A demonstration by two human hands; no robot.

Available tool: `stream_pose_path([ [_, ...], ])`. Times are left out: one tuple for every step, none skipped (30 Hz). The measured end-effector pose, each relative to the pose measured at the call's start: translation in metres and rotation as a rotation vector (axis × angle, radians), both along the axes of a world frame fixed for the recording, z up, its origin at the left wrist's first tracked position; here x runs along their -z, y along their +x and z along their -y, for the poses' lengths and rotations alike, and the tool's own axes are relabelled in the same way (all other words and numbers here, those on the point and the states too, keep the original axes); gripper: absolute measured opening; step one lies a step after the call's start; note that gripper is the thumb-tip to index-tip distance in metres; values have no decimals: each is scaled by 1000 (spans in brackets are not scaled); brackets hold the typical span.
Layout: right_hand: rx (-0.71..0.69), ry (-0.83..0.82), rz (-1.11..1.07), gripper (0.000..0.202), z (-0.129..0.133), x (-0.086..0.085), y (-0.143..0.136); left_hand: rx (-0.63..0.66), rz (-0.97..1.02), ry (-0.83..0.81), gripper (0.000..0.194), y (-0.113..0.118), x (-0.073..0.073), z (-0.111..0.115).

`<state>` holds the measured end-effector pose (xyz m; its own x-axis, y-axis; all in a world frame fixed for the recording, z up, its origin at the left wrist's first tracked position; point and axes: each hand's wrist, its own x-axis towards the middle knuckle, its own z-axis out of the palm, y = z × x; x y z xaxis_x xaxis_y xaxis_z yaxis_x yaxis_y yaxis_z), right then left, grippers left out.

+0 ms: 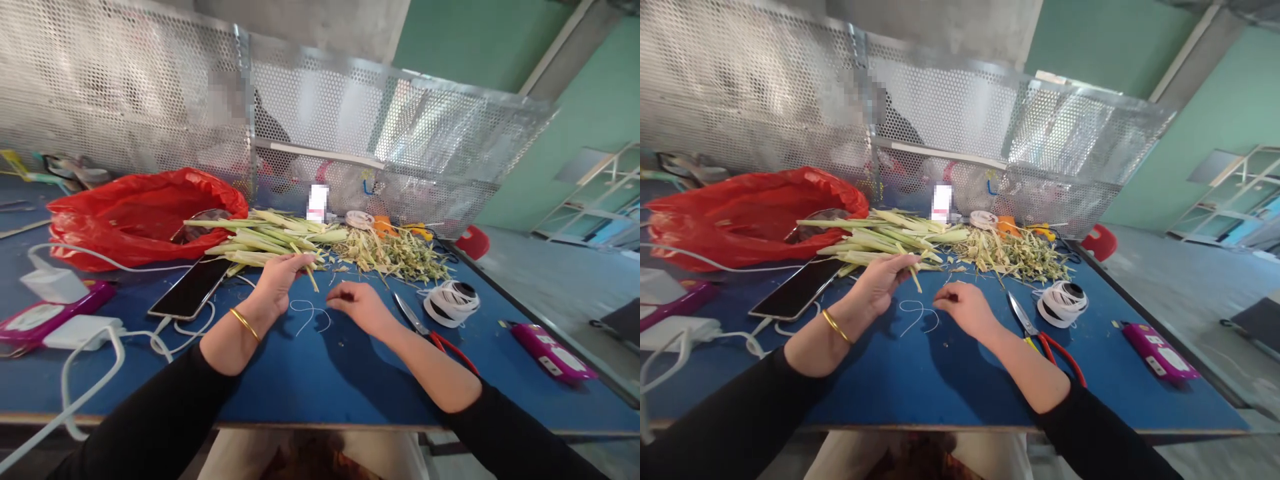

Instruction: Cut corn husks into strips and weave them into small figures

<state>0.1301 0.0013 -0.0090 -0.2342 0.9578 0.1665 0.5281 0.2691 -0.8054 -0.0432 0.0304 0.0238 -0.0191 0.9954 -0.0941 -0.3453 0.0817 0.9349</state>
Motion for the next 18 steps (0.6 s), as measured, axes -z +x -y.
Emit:
stream_pose_path([
  [-39,24,102,5,-2,1,-7,-12,1,-4,18,0,1,-1],
  [-68,59,172,5,-3,3,-15,-21,-2,-9,18,0,3,-1],
  [-78,100,225,6,-5,6,-24,-21,-5,-16,18,0,5,-2],
  [-84,136,278,6,-6,10,-31,-14,-8,-23,17,1,7,-1],
  [-88,162,323,5,-8,13,-38,-5,-9,-29,17,1,8,-1],
  [-90,178,350,4,-9,17,-44,7,-7,-34,17,1,10,-1],
  [-83,188,349,5,-9,19,-47,21,-1,-39,17,2,10,0],
  [-82,187,330,7,-10,20,-48,37,11,-42,17,2,11,0],
  [-81,175,294,8,-9,19,-46,55,27,-43,18,2,11,0],
  [-78,155,244,9,-8,15,-42,73,46,-44,17,2,11,1],
  [-76,126,183,10,-7,11,-37,92,65,-43,17,2,10,2],
  [-65,72,120,10,-5,4,-30,113,83,-44,16,2,10,2],
  [-54,17,32,11,-4,-2,-22,134,102,-59,15,3,10,3],
  [-66,-61,-89,12,-2,-9,-15,154,118,-88,15,4,10,4],
  [-58,-156,-215,14,-1,-16,-8,175,132,-129,15,6,10,5],
  [-51,-228,-296,15,0,-21,-2,198,144,-178,15,7,10,6],
  [-37,-280,-367,15,0,-25,3,220,152,-230,15,9,11,8],
  [-20,-322,-429,15,0,-27,6,242,156,-280,14,12,12,9],
])
